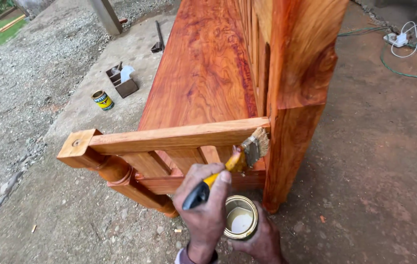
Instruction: The person paints the legs and lower frame of a wooden chair with a light-colored varnish or paint using a brush. They repeatedly dip the brush into a can held in the other hand and apply the finish to the furniture's surface.
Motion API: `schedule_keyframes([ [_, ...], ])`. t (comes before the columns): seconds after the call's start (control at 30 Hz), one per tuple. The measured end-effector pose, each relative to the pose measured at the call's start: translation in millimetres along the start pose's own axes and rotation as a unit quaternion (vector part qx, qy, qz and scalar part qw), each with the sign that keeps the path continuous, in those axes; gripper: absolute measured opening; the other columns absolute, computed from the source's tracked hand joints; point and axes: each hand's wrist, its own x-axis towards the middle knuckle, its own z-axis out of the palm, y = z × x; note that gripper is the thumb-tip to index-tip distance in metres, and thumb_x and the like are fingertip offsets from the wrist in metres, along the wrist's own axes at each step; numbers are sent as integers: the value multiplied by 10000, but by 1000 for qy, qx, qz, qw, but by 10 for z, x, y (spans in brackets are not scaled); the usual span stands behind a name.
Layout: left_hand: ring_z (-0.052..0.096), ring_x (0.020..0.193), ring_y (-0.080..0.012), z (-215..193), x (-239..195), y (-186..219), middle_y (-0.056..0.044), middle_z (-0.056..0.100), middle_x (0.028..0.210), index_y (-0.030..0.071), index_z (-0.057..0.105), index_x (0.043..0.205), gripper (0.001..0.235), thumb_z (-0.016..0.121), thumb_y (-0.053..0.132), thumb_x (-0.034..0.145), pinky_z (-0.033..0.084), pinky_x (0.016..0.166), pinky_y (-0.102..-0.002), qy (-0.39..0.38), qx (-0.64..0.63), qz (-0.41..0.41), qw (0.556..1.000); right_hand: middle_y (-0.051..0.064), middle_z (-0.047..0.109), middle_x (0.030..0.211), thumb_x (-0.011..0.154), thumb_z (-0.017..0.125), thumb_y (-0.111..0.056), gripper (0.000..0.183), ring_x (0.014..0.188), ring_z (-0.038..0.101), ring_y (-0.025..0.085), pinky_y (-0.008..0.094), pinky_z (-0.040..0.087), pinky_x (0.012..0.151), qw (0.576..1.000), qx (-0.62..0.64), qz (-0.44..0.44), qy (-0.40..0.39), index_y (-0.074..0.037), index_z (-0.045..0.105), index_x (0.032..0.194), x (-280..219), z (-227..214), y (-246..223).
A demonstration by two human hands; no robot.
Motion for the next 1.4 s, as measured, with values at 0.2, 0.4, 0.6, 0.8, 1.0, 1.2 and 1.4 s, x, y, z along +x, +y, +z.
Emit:
schedule_keyframes([
  [0.2,673,664,-123,-205,171,150,-93,711,854,-20,735,965,99,732,22,875,532,559,-262,41,88,-25,995,146,657,1248,339,1062,-382,1317,1147,669,311,440,542,981,1000,-16,3,-14,-87,407,1444,35,-17,144],
  [0.4,714,835,-186,72,-124,164,-113,736,927,-10,718,1014,167,753,5,851,566,752,-301,4,164,127,978,124,664,1281,342,1062,-381,1304,1150,672,296,437,552,957,999,-8,38,-18,-115,417,1443,18,-90,66],
  [0.6,715,850,-220,-43,-186,59,-139,738,958,-20,701,1008,136,752,-8,883,571,766,-317,59,214,122,967,123,685,1234,347,1045,-338,1282,1125,690,303,434,571,929,999,-10,39,-8,-120,417,1443,-12,-115,154],
  [0.8,676,697,-190,-303,-457,-218,-135,713,816,-43,738,958,98,750,-13,865,531,630,-315,102,253,-9,962,143,698,1210,369,1036,-339,1264,1088,710,317,433,577,912,1000,-16,12,5,-85,397,1430,-49,-240,252],
  [1.0,719,638,-140,-119,-549,-362,-108,709,863,-29,721,1040,156,689,85,939,612,535,-246,148,-36,-34,988,155,715,1193,361,1025,-356,1237,1075,716,321,434,586,882,998,-46,15,29,-73,441,1413,-97,-358,275],
  [1.2,688,678,-171,-429,-738,-769,-99,773,877,30,773,984,108,754,91,896,562,547,-268,60,203,-2,977,155,714,1182,377,1024,-408,1217,1062,722,308,434,588,899,997,-64,-5,37,-60,437,1385,-102,-449,374],
  [1.4,717,897,-219,-309,-440,-92,-141,729,985,20,709,1076,216,777,60,875,597,779,-332,-32,181,131,974,153,715,1189,390,1017,-388,1181,1072,715,314,443,584,898,995,-80,-1,54,-67,455,1378,-165,-501,350],
])
